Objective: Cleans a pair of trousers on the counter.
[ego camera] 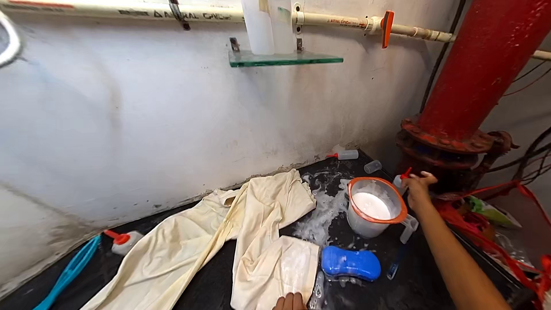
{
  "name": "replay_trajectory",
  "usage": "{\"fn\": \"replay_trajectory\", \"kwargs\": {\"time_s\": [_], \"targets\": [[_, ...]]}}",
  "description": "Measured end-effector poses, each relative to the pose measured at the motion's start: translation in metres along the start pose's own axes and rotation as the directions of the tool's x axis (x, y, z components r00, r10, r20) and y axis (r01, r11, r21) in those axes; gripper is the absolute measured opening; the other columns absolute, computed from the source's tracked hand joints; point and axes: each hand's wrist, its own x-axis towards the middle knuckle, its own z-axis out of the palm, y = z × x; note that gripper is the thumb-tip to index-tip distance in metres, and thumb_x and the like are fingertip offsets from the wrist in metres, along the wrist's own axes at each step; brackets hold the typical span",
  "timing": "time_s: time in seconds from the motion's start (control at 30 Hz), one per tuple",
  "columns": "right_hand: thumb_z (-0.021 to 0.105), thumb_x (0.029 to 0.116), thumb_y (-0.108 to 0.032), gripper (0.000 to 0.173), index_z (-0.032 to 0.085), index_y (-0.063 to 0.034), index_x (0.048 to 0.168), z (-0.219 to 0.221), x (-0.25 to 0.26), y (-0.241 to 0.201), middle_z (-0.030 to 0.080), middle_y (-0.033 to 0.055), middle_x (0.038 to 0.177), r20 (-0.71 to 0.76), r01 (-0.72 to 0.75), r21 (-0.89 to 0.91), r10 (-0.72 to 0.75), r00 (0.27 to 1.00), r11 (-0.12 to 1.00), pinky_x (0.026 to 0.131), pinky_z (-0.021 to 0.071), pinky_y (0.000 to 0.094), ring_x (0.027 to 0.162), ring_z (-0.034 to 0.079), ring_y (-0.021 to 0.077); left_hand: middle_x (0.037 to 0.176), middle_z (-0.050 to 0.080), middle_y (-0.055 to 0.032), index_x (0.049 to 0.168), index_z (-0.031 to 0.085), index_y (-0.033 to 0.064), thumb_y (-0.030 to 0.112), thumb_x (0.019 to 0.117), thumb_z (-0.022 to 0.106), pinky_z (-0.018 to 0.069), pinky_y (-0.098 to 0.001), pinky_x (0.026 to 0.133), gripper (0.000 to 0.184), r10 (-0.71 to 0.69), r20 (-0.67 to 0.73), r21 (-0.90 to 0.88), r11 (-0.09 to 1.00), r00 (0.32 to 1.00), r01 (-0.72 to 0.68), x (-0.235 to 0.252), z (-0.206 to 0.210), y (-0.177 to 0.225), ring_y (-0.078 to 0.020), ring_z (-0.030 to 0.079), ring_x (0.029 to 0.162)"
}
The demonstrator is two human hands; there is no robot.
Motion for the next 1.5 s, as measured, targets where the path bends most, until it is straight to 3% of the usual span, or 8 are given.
{"fn": "replay_trajectory", "kwargs": {"time_s": [0.13,0.3,0.5,0.7,1.0,1.2,1.37,1.5], "targets": [[0.063,0.0939,0.004,0.069,0.025,-0.0009,0.151,-0.003,-0.01,0.018,0.055,0.0231,0.131,0.339,-0.028,-0.189,0.092,0.936,0.982,0.093,0.0526,0.0443,0.112,0.06,0.026,0.083,0.071,-0.0214,0.098,0.072,-0.0055,0.016,0.0966,0.057,0.0548,-0.0595,0.078,0.027,-0.228,0.203,-0.395,0.871,0.952,0.293,-0.002,-0.023,-0.024,-0.0382,0.071,0.081],[0.075,0.0882,-0.006,0.061,0.049,-0.0022,0.143,-0.005,-0.049,-0.062,0.062,0.0213,0.128,0.425,0.452,-0.182,-0.345,0.837,0.873,0.096,0.0535,0.0507,0.114,0.063,0.0289,0.08,0.072,-0.0143,0.112,0.07,-0.0026,0.015,0.0958,0.063,0.0575,-0.0501,0.073,0.025,-0.275,0.182,-0.457,0.826,0.944,0.329,-0.004,-0.02,-0.037,-0.029,0.07,0.071],[0.065,0.0803,-0.001,0.033,0.075,-0.0066,0.111,-0.001,-0.193,-0.088,0.073,0.0162,0.109,0.801,1.0,-0.018,-0.599,0.012,-0.004,0.09,0.0532,0.0609,0.106,0.069,0.0389,0.086,0.069,-0.0148,0.097,0.076,0.001,0.011,0.0923,0.064,0.0597,-0.0429,0.072,0.016,-0.175,-0.118,-0.45,0.887,0.977,0.105,-0.023,0.009,-0.035,-0.0277,0.069,0.076],[0.057,0.0946,-0.005,0.017,0.071,-0.0143,0.092,0.048,-0.258,-0.029,0.073,0.002,0.089,0.77,0.972,0.203,-0.593,-0.235,-0.122,0.092,0.0549,0.0409,0.092,0.071,0.0204,0.1,0.07,-0.0199,0.117,0.074,-0.0006,0.017,0.0899,0.065,0.0585,-0.0453,0.082,0.034,-0.076,-0.228,-0.375,0.927,0.971,-0.015,-0.039,0.02,-0.033,-0.0353,0.068,0.091],[0.055,0.0928,-0.001,0.02,0.063,-0.0102,0.077,0.07,-0.263,-0.026,0.062,0.0033,0.071,0.724,0.946,0.228,-0.61,-0.322,-0.229,0.085,0.0535,0.0384,0.075,0.066,0.0197,0.094,0.069,-0.0138,0.112,0.078,0.0048,0.018,0.0889,0.062,0.0579,-0.0373,0.078,0.031,-0.001,-0.34,-0.278,0.955,0.94,-0.099,-0.041,0.031,-0.035,-0.0296,0.067,0.086],[0.083,0.0641,0.005,0.031,0.076,-0.0119,0.089,-0.008,-0.22,-0.072,0.073,0.0091,0.085,0.992,0.996,-0.066,-0.107,0.072,0.056,0.085,0.0529,0.0607,0.088,0.071,0.035,0.089,0.072,-0.0129,0.101,0.079,0.0029,0.007,0.0853,0.063,0.0593,-0.0383,0.078,0.023,-0.021,-0.347,-0.258,0.963,0.938,-0.074,-0.049,0.021,-0.039,-0.0306,0.07,0.085],[0.069,0.0876,-0.033,0.051,0.066,-0.0202,0.137,-0.036,-0.185,-0.038,0.061,0.0114,0.144,0.988,0.958,-0.152,0.014,0.153,0.243,0.099,0.0453,0.0669,0.131,0.059,0.0376,0.082,0.069,-0.0089,0.106,0.079,0.0067,0.012,0.0908,0.062,0.0583,-0.0363,0.075,0.024,0.035,-0.345,-0.195,0.975,0.938,-0.109,-0.059,0.022,-0.046,-0.0267,0.068,0.079],[0.07,0.0925,-0.044,0.069,0.044,-0.0358,0.156,0.002,-0.19,-0.017,0.069,0.013,0.122,0.964,0.927,-0.225,0.21,0.165,0.302,0.089,0.0521,0.0575,0.114,0.062,0.0368,0.076,0.07,-0.0063,0.112,0.078,0.0073,0.017,0.0948,0.057,0.0585,-0.0368,0.072,0.029,0.142,-0.341,-0.089,0.979,0.929,-0.183,-0.066,0.025,-0.051,-0.0242,0.069,0.073]]}}
